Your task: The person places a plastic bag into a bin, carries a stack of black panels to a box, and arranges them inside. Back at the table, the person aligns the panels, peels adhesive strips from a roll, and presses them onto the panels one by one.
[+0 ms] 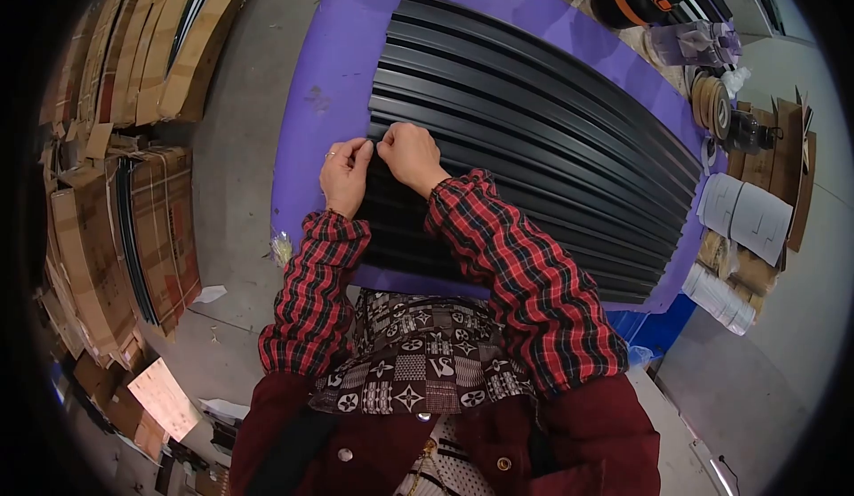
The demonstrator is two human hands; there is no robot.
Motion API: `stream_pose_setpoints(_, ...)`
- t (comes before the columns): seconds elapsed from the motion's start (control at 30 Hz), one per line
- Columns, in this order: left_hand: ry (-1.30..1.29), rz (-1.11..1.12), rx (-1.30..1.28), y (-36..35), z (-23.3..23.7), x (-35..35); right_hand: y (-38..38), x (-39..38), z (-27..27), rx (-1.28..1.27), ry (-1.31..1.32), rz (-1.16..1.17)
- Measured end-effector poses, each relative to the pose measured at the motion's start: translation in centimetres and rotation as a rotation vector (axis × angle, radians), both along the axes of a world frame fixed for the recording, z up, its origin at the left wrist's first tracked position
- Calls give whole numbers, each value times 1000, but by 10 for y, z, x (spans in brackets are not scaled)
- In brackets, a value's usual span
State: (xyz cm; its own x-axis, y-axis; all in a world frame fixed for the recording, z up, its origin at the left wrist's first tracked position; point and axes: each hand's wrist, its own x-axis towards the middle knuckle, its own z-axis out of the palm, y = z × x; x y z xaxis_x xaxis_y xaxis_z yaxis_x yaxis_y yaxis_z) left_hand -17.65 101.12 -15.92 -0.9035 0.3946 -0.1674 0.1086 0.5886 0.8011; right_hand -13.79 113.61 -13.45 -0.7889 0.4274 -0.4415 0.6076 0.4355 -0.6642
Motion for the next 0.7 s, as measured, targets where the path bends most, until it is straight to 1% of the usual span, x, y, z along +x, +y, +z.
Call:
stream_pose_setpoints(0.07,-25,25,-111,4,0,0,1,5,2,5,-10,-6)
stream_pose_setpoints(0.13,-57,36,-99,5,0,-3,6,16,4,-98,99,46)
stream_pose_setpoints(0.17,-84,54,-83,4,-1,-4,10,28,8,-98,97,30)
stream_pose_setpoints(0.23,-79,51,-60,5,-3,-6,29,66,22,32,134,138)
stream_pose_setpoints(0.3,-133,47,-41,3,-9,-9,65,126,13,262,239,235)
stream_pose_setpoints(0.33,-124,38,-7,1,-14,-11,83,152,27,172,159,189)
stream_pose_setpoints(0.37,-146,44,-2,-1,-18,-12,101,182,28,120,83,151)
stream_pose_setpoints(0.4,-171,45,5,-2,-22,-14,111,205,38,-27,24,-15)
stream_pose_setpoints(0.43,-229,38,163,-3,-27,-16,120,226,47,-172,-35,-188)
stream_pose_setpoints(0.5,-271,18,171,-2,-18,-19,134,266,48,-159,-22,-249)
stream_pose_setpoints(0.57,-299,7,194,-6,-24,-23,144,290,53,-208,64,-300)
stream_pose_setpoints(0.6,-303,-8,202,-8,-27,-25,147,291,62,-296,30,-389)
stream_pose_setpoints(0.67,-318,-18,208,-12,-30,-31,155,297,64,-562,19,-430)
stream_pose_setpoints(0.7,-331,-14,208,-13,-30,-32,159,299,64,-634,24,-438)
